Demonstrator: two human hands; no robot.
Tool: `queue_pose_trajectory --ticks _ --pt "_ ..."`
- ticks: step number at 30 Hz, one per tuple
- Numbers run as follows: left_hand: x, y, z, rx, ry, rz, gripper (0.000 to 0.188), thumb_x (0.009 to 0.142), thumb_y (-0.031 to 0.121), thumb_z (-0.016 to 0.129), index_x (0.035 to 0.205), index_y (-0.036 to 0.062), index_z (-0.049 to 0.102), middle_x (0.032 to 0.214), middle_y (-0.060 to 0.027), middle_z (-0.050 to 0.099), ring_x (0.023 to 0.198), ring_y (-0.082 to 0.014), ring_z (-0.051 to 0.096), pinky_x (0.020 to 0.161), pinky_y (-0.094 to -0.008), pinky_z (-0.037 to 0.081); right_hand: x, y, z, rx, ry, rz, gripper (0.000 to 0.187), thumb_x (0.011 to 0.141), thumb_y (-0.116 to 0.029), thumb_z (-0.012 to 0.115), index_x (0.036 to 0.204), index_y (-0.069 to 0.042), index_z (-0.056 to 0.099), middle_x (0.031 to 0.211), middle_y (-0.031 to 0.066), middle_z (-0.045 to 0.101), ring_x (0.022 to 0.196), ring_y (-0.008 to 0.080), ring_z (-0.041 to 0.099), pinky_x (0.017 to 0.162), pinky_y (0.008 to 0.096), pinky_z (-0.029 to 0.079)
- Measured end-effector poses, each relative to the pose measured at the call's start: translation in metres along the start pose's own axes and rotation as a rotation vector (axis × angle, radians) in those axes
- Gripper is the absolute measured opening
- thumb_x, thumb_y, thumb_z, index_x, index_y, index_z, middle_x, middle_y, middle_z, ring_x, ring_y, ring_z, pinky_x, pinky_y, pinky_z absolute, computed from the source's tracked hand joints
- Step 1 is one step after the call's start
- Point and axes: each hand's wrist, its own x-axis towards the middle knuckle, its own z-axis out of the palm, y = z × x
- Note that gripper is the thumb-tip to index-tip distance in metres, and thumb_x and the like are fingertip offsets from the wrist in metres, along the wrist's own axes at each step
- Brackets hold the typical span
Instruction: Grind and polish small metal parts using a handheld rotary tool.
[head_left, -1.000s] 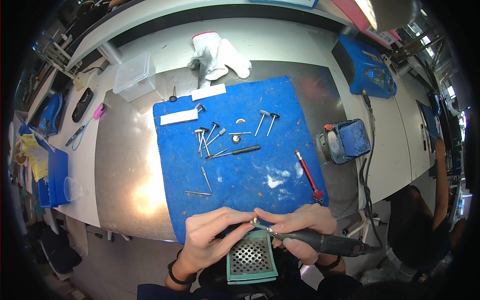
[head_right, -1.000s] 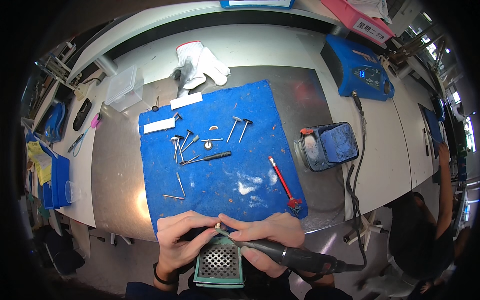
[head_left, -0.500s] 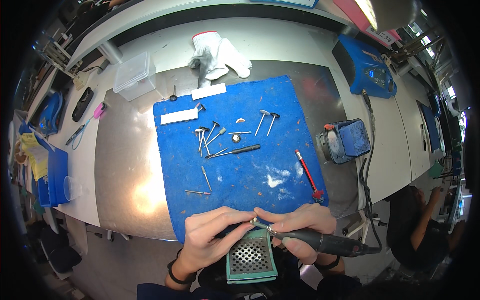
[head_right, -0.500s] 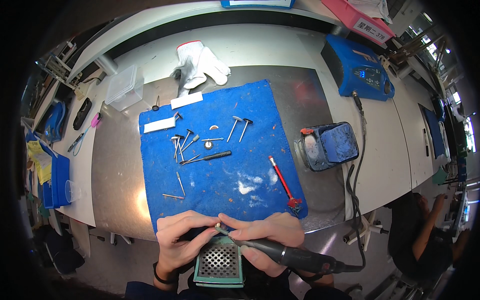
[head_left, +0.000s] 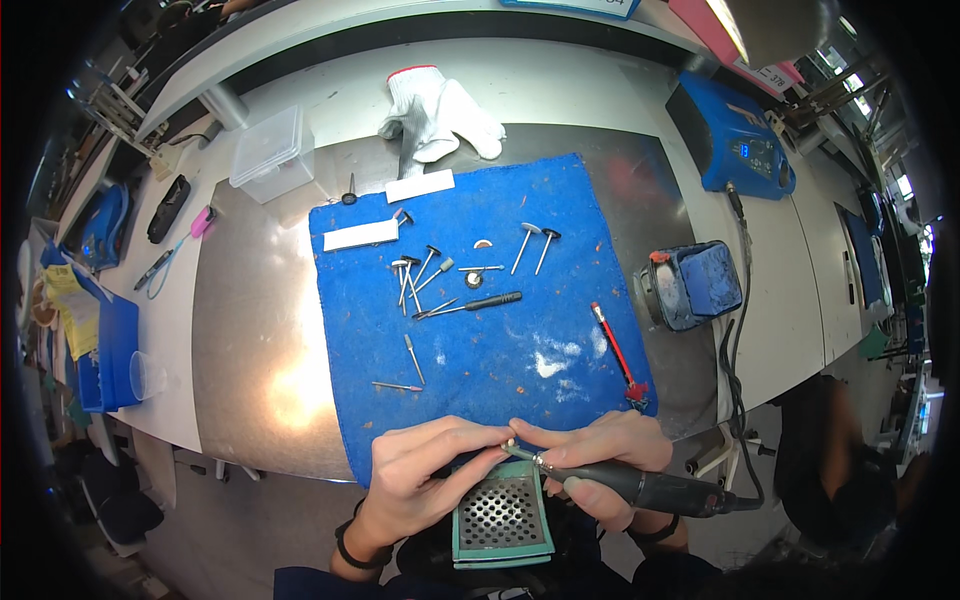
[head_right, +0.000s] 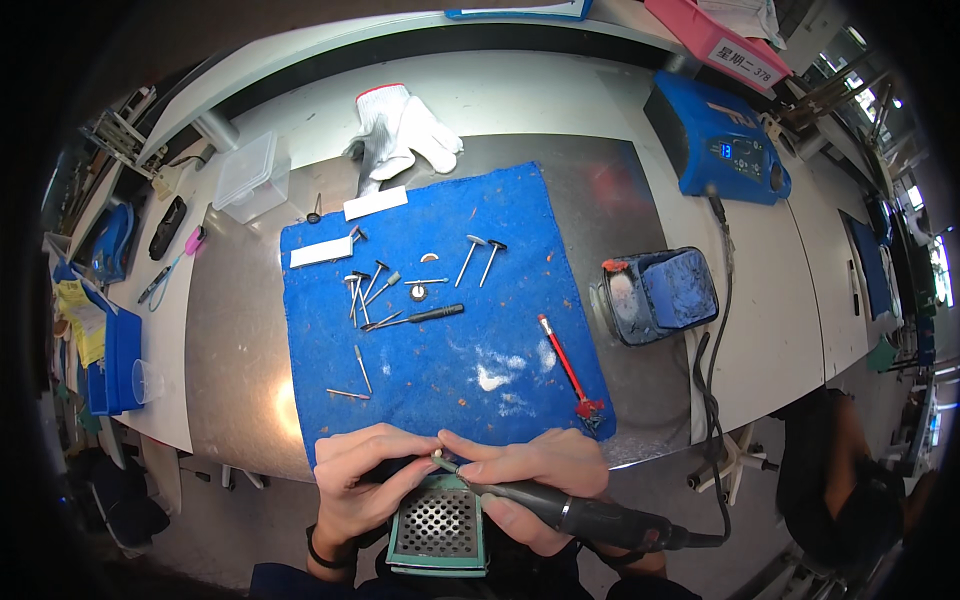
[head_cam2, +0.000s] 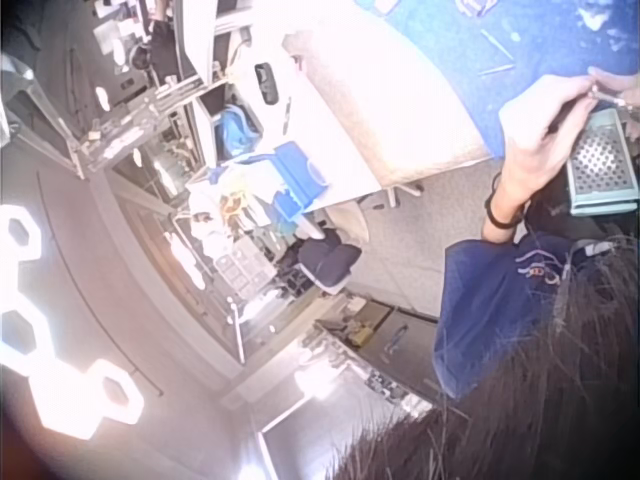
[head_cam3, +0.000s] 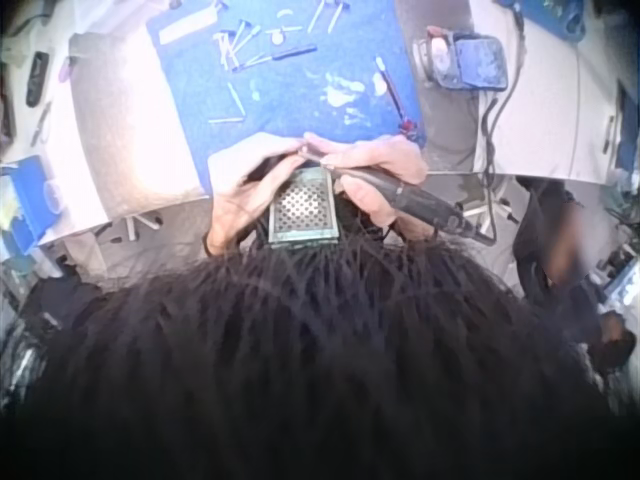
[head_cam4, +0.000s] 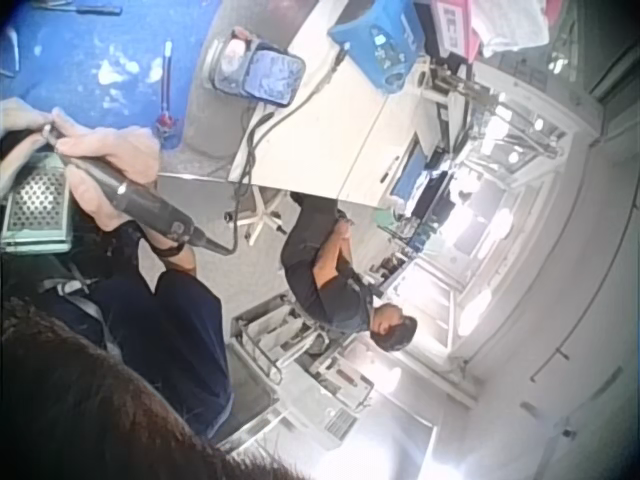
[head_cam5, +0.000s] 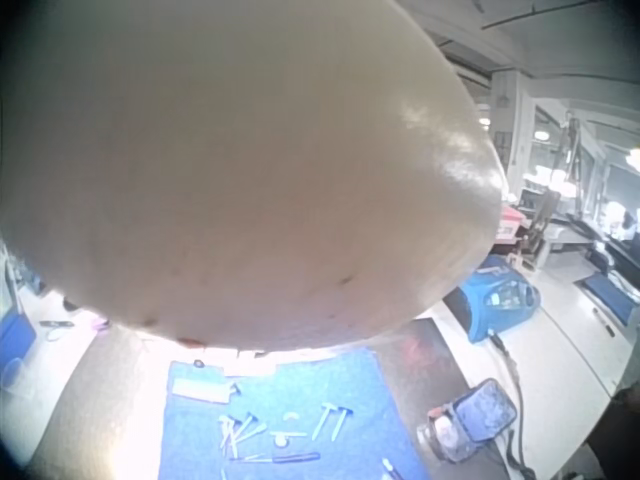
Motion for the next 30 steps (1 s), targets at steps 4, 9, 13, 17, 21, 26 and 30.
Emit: queue_pose_trajectory --ticks 4,9,13,17,21,26,30 --pt "0.0001 0.0007 0.0003 -0.001 -0.006 0.001 0.020 0.081 -0.006 0.082 0.100 -0.0068 0.077 0.088 -0.0178 0.078 0.077 -0.0222 0.077 0.067 -0.0273 0.059 -0.0017 -0.0014 -0.0015 0.002 0.002 0.015 0.027 0.095 -0.013 0.066 0.110 0.008 0.073 0.080 0.0203 0.076 0.077 0.0250 0.078 0.106 0.0585 0.054" --pt "0.0003 0.0008 0.0002 0.001 -0.008 0.006 0.020 0.081 -0.006 0.082 0.100 -0.0067 0.077 0.088 -0.0176 0.078 0.076 -0.0217 0.077 0.066 -0.0272 0.059 -0.0009 -0.0014 -0.0009 0.043 0.007 0.022 0.027 0.094 -0.013 0.066 0.110 0.009 0.073 0.081 0.0205 0.076 0.078 0.0243 0.078 0.107 0.0594 0.053" --pt "0.0006 0.0012 0.0004 0.005 -0.006 0.004 0.020 0.081 -0.007 0.083 0.099 -0.0064 0.077 0.087 -0.0172 0.078 0.075 -0.0211 0.077 0.065 -0.0269 0.058 -0.0020 0.0001 0.0044 0.183 0.096 0.055 0.027 0.095 -0.012 0.066 0.110 0.009 0.073 0.080 0.0197 0.075 0.078 0.0241 0.077 0.109 0.0601 0.052" --pt "0.0012 0.0017 0.0008 0.008 0.000 0.004 0.020 0.081 -0.007 0.083 0.100 -0.0062 0.077 0.087 -0.0171 0.078 0.075 -0.0212 0.077 0.065 -0.0268 0.058 -0.0014 0.0006 -0.0017 0.091 0.003 0.036 0.027 0.096 -0.012 0.066 0.111 0.009 0.070 0.079 0.0185 0.074 0.077 0.0232 0.077 0.109 0.0610 0.051" --pt "0.0032 0.0005 0.0015 0.026 -0.007 0.008 0.020 0.081 -0.007 0.082 0.100 -0.0062 0.077 0.087 -0.0174 0.078 0.075 -0.0219 0.077 0.065 -0.0270 0.058 0.0003 0.0010 0.0026 0.163 0.075 0.051 0.025 0.096 -0.012 0.066 0.110 0.009 0.070 0.079 0.0191 0.074 0.078 0.0228 0.077 0.110 0.0605 0.051" --pt "-0.0001 0.0012 0.0023 0.026 0.000 0.010 0.020 0.081 -0.008 0.082 0.100 -0.0062 0.077 0.088 -0.0177 0.078 0.075 -0.0221 0.077 0.066 -0.0273 0.058 -0.0015 -0.0015 0.0043 0.135 0.077 0.067 0.026 0.095 -0.014 0.067 0.108 0.008 0.071 0.080 0.0207 0.075 0.076 0.0227 0.077 0.110 0.0582 0.052" --pt "0.0002 0.0007 0.0027 0.040 0.003 0.026 0.021 0.080 -0.008 0.082 0.100 -0.0065 0.077 0.088 -0.0179 0.078 0.075 -0.0223 0.077 0.066 -0.0276 0.058 -0.0038 -0.0015 0.0022 0.073 0.069 0.077 0.028 0.094 -0.016 0.068 0.109 0.008 0.071 0.081 0.0222 0.075 0.075 0.0237 0.077 0.108 0.0563 0.053"
